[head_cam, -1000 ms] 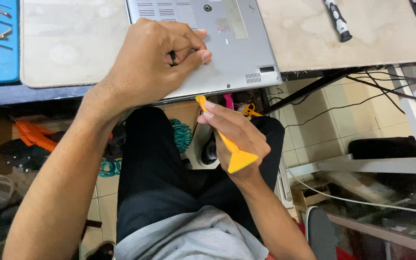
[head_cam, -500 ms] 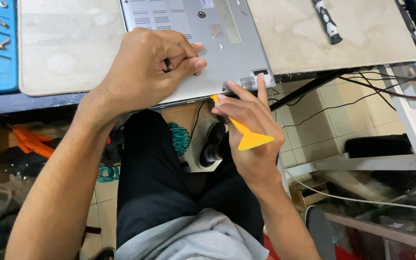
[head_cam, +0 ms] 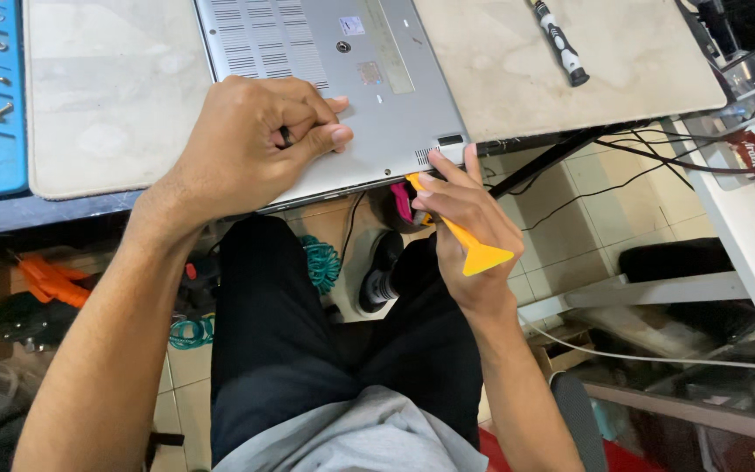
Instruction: The person uses a yellow plastic pry tool to open the back cover of a silver laptop. They then use a screwdriver to remove screws and disconnect internal cables, exposing the motherboard and battery.
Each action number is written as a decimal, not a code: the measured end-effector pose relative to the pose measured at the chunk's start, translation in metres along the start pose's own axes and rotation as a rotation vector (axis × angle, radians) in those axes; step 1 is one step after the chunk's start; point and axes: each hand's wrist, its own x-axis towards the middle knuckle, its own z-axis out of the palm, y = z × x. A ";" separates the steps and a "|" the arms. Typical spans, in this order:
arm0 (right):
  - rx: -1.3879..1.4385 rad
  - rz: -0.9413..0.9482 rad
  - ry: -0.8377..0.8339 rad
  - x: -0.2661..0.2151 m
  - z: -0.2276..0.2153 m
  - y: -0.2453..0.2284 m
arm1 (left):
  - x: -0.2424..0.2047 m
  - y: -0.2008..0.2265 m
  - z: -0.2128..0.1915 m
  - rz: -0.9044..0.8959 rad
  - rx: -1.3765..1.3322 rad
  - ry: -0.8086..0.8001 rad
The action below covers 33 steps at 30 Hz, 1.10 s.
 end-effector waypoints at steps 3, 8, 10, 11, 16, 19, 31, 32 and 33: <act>0.032 0.024 -0.009 0.004 -0.003 -0.002 | -0.002 -0.002 0.003 -0.027 -0.005 0.017; -0.011 0.136 -0.027 0.011 -0.005 -0.011 | -0.001 -0.002 0.002 -0.031 0.015 0.009; -0.019 0.195 -0.030 0.012 -0.004 -0.012 | -0.002 -0.001 0.002 -0.028 0.014 0.010; -0.018 0.176 -0.029 0.010 -0.002 -0.011 | -0.002 0.000 0.002 -0.037 0.001 0.011; -0.120 -0.117 0.013 -0.009 0.014 0.014 | -0.001 -0.001 0.001 -0.031 -0.010 0.011; -0.091 -0.163 0.044 -0.018 0.016 0.023 | -0.004 0.000 0.002 -0.031 -0.015 0.003; 0.088 0.074 -0.103 0.005 -0.008 0.008 | 0.000 0.004 -0.001 -0.083 -0.023 -0.022; 0.056 0.010 -0.078 0.001 -0.004 0.012 | 0.001 0.004 -0.001 -0.079 -0.015 -0.023; 0.023 -0.054 -0.053 -0.004 -0.001 0.017 | 0.002 0.005 -0.002 -0.075 -0.007 -0.024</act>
